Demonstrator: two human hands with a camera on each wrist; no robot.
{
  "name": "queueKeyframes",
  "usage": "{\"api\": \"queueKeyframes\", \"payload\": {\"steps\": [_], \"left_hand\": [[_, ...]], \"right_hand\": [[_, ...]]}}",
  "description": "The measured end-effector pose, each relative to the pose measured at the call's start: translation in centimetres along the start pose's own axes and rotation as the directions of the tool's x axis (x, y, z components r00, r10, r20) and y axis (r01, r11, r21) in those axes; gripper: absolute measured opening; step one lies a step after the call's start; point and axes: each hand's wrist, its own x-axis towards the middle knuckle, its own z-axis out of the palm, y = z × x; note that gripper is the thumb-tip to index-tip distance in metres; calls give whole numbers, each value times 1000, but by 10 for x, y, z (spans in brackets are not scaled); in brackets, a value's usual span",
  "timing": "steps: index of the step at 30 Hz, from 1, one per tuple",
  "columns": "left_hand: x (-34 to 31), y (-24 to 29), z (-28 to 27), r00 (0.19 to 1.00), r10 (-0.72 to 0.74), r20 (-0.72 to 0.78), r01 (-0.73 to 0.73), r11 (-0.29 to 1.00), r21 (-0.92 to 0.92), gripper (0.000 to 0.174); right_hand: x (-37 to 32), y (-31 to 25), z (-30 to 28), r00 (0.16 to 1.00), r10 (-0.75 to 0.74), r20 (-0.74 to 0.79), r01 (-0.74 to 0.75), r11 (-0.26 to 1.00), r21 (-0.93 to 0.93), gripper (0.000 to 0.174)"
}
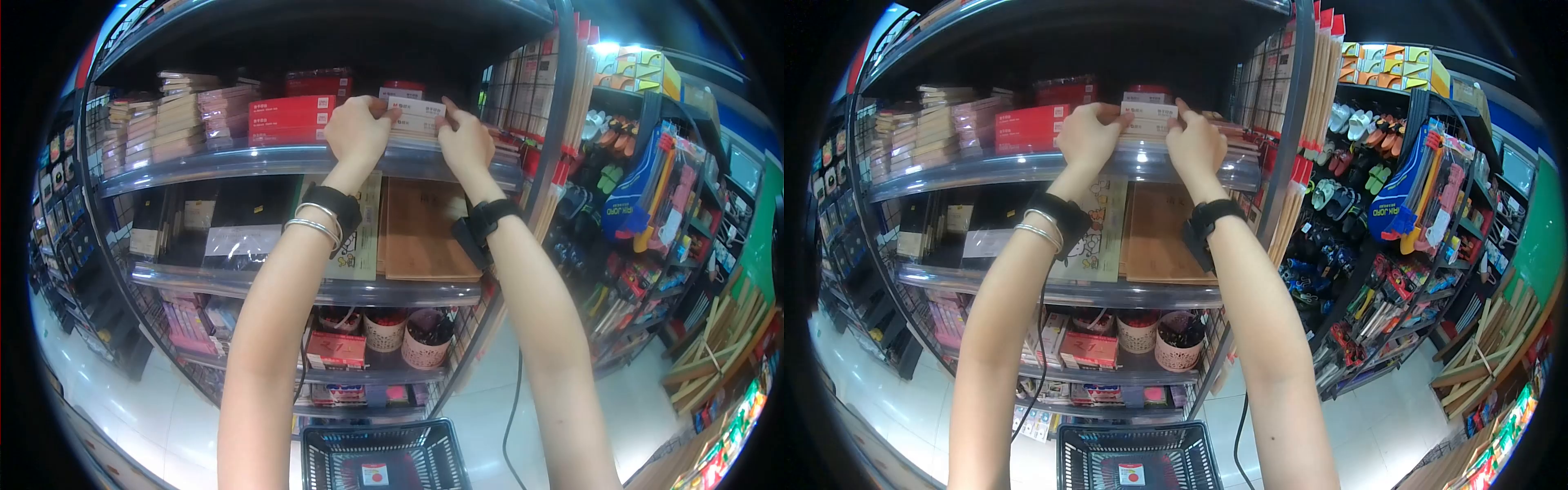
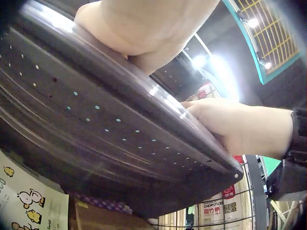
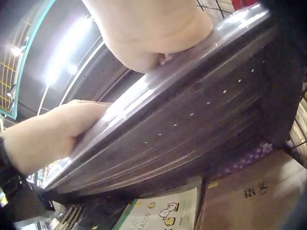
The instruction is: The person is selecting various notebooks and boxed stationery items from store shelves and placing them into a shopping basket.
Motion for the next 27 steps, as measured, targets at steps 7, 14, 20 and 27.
{"api": "queueKeyframes", "payload": {"steps": [7,14,20,27], "left_hand": [[-5,2,1,999,25,-26,-24,1000,20,31],[-9,3,6,985,96,-144,-91,995,38,23],[-9,-1,11,978,124,-169,-116,992,55,33],[-7,-4,13,953,232,-193,-220,972,81,24]], "right_hand": [[8,2,-1,996,87,37,-89,995,49,36],[-1,1,-3,996,58,70,-57,998,-18,38],[-7,1,-2,997,-69,-17,67,993,-101,50],[-9,4,2,983,-157,-99,145,982,-119,47]]}}
